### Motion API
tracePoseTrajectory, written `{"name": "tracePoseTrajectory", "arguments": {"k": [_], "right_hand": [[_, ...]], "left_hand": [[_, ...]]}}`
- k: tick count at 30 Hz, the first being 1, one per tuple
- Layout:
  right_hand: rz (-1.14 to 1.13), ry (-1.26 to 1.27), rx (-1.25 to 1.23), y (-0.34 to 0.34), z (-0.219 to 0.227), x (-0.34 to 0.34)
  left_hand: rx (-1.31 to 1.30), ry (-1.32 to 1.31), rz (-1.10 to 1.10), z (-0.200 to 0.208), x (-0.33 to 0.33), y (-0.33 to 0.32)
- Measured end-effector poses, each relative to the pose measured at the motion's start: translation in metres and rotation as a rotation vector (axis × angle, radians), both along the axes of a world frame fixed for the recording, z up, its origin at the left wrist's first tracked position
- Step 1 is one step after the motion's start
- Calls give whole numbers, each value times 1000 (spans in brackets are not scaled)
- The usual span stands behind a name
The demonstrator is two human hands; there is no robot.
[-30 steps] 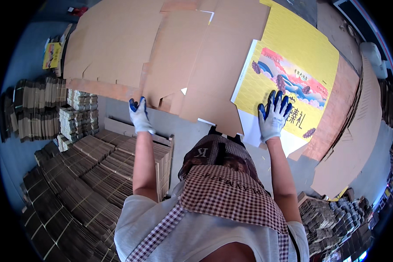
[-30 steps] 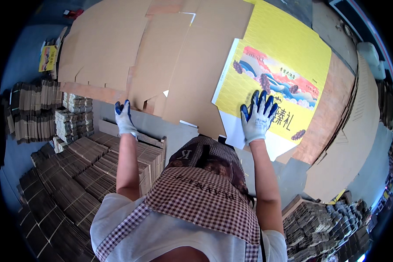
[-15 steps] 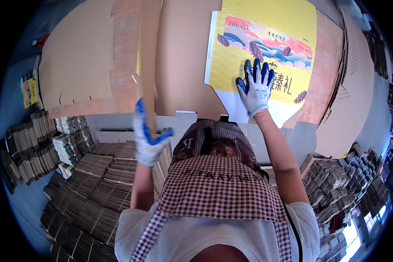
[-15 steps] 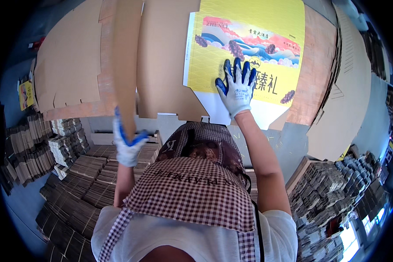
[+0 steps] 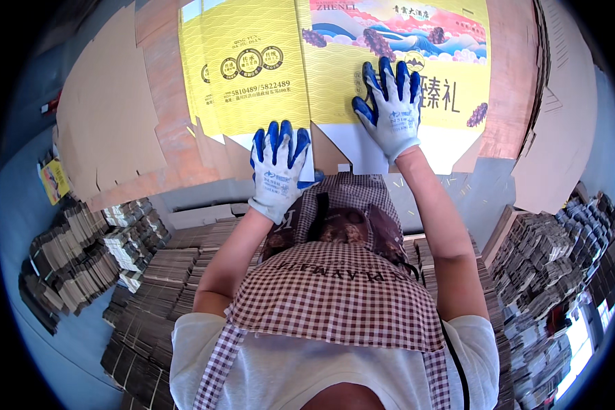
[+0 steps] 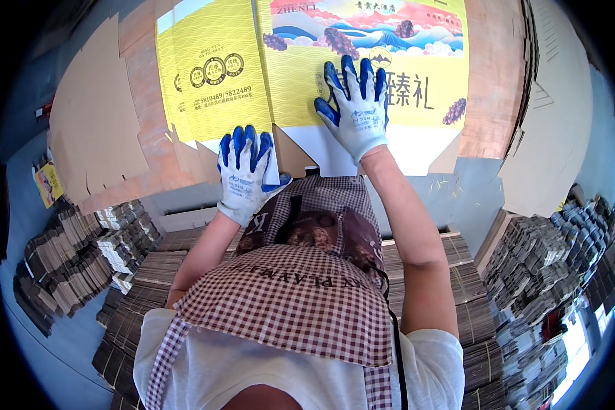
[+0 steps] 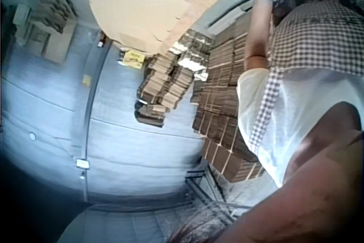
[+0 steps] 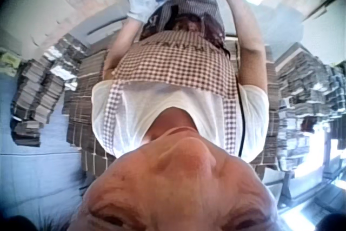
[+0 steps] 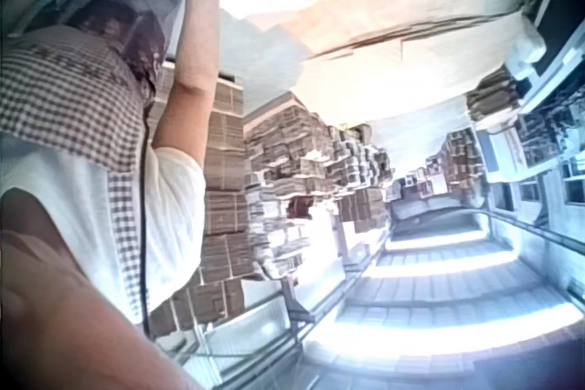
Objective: The person assembles flat cardboard boxes by folding the pre-cut panels into shape. They repeatedly pick up a flat sheet, fold the sides to form a rectangular container, and place the finished box on a growing stack. The process is continuous and repetitive throughout the clip.
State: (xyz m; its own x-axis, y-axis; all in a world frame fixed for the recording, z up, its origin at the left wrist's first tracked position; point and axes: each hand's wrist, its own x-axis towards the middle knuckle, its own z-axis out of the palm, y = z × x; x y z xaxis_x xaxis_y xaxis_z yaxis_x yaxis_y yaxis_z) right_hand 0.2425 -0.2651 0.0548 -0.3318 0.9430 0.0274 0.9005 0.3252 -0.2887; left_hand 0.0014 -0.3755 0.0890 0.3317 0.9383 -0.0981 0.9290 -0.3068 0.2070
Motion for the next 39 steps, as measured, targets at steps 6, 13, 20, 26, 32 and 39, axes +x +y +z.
{"name": "tracePoseTrajectory", "arguments": {"k": [6, 13, 20, 26, 32, 39], "right_hand": [[-9, -38, -7, 0, -2, 0], [-32, -14, 3, -1, -3, 0], [-23, -11, 5, 1, -5, 0], [-8, 72, -29, 17, 0, 5], [-95, 48, 134, 99, -14, 17], [-95, 3, 257, 207, -32, 10]], "left_hand": [[-20, 51, -7, -4, 2, 2], [-58, 64, -12, -7, 3, 6], [-72, 78, -17, -8, 2, 7], [-181, 84, -64, 1, -4, 12], [-165, -44, -22, 7, -9, 26], [-8, -85, 88, -7, -7, 92]]}}
